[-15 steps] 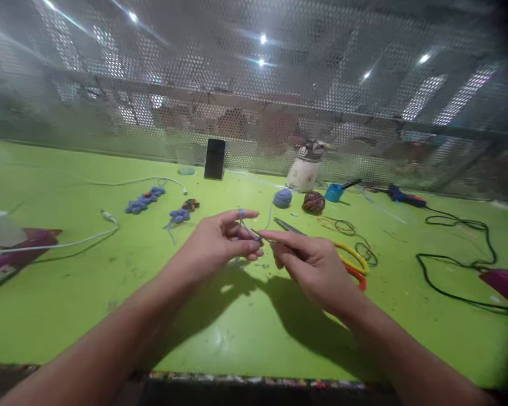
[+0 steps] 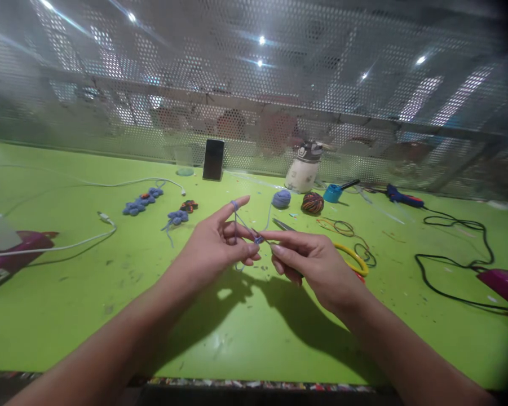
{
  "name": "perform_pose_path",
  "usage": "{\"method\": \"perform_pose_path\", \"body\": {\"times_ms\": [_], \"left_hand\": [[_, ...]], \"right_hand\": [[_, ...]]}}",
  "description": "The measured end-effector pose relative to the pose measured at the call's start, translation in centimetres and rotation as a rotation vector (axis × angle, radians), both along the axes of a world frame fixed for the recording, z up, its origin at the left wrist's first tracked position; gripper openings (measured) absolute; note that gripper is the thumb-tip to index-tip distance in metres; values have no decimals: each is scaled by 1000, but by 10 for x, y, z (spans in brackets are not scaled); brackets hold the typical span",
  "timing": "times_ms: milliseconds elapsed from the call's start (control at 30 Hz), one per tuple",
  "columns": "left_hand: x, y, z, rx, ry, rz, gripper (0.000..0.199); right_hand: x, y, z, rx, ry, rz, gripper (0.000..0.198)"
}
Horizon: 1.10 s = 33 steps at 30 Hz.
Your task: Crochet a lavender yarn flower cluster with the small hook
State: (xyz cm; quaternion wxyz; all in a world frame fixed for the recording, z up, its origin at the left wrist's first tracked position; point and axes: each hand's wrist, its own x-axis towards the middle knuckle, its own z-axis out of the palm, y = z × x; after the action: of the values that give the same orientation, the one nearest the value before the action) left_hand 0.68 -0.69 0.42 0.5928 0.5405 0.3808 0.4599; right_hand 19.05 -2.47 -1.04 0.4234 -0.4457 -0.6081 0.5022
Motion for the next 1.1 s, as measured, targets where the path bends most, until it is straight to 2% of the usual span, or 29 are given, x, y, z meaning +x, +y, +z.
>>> {"method": "perform_pose_path", "body": {"times_ms": [200,400,533,600,700,767,800,867,933,1000,1100], "left_hand": [[0,1,-2,38,-9,0,67],[1,0,0,17,-8,-2,77],[2,-1,-2,95,90,-7,81],[3,-2,-6,184,184,26,75],[8,-5,-16,450,387,151,60],[12,-7,-21,631,464,228,52],[14,-8,-22,676,461,250,50],[15,-9,-20,611,368,240,49],[14,-7,-15,390,192,164,55],[10,-4,-8,174,15,67,64],[3,0,1,9,-110,-33,72]], "right_hand": [[-1,-2,3,14,-4,6,34],[-2,-2,2,-15,29,-12,34],[-1,-1,3,-24,15,19,32],[-2,0,3,-38,10,17,30],[-5,0,1,-105,55,-27,28],[-10,-1,-2,-149,151,-46,27],[-12,-2,-3,-165,218,-47,26],[-16,-3,-6,-170,350,-41,26],[-18,-5,-7,-142,421,-37,26],[-17,-6,-7,-94,407,-36,29],[-12,-6,-5,18,258,-14,33]]}}
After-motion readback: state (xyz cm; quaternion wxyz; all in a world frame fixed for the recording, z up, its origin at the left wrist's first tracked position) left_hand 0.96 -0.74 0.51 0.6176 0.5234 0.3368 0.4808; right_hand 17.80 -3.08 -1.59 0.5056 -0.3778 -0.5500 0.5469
